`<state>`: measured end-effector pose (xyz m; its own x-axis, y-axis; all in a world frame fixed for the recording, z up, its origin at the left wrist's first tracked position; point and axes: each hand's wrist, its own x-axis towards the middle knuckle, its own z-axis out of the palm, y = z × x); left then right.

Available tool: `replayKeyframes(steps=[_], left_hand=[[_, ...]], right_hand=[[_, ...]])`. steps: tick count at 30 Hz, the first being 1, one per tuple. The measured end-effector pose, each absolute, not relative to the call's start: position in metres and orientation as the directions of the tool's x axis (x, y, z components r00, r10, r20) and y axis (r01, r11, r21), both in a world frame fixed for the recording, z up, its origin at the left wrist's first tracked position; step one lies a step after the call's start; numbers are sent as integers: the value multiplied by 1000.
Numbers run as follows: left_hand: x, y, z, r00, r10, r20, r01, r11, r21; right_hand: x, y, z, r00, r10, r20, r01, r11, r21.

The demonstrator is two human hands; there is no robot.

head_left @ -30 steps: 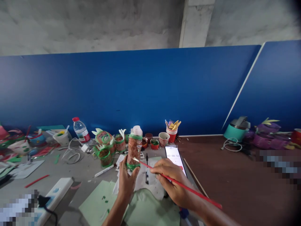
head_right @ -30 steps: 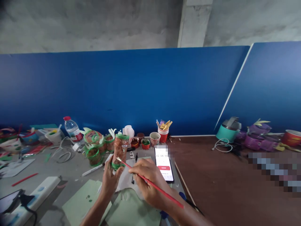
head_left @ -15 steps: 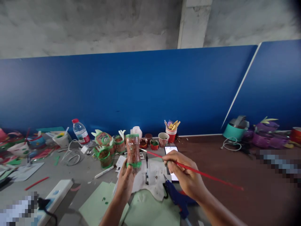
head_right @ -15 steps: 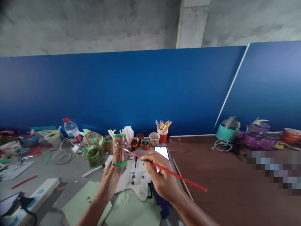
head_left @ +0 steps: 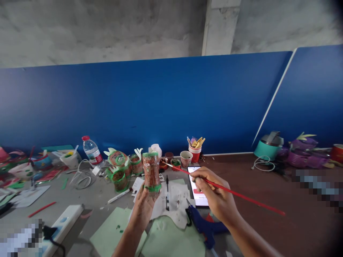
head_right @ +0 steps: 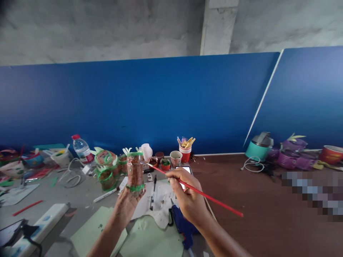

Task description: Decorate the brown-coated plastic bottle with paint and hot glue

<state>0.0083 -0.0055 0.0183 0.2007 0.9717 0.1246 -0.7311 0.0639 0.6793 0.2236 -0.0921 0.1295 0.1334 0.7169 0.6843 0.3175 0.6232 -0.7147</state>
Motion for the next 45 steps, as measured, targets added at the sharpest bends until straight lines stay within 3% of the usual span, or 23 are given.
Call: replayKeyframes(steps=[20, 40, 45], left_hand=[[8, -1, 15, 219, 971, 93, -755, 108, 647], [8, -4, 16, 261, 962, 87, -754, 147, 640], [8, -5, 16, 279, 957, 80, -750, 164, 641]], right_hand=[[214, -95, 129, -10, 781, 625, 348, 588, -730], [217, -94, 125, 8, 801, 598, 317, 565, -762], [221, -88, 122, 96, 806, 583, 267, 544, -796]])
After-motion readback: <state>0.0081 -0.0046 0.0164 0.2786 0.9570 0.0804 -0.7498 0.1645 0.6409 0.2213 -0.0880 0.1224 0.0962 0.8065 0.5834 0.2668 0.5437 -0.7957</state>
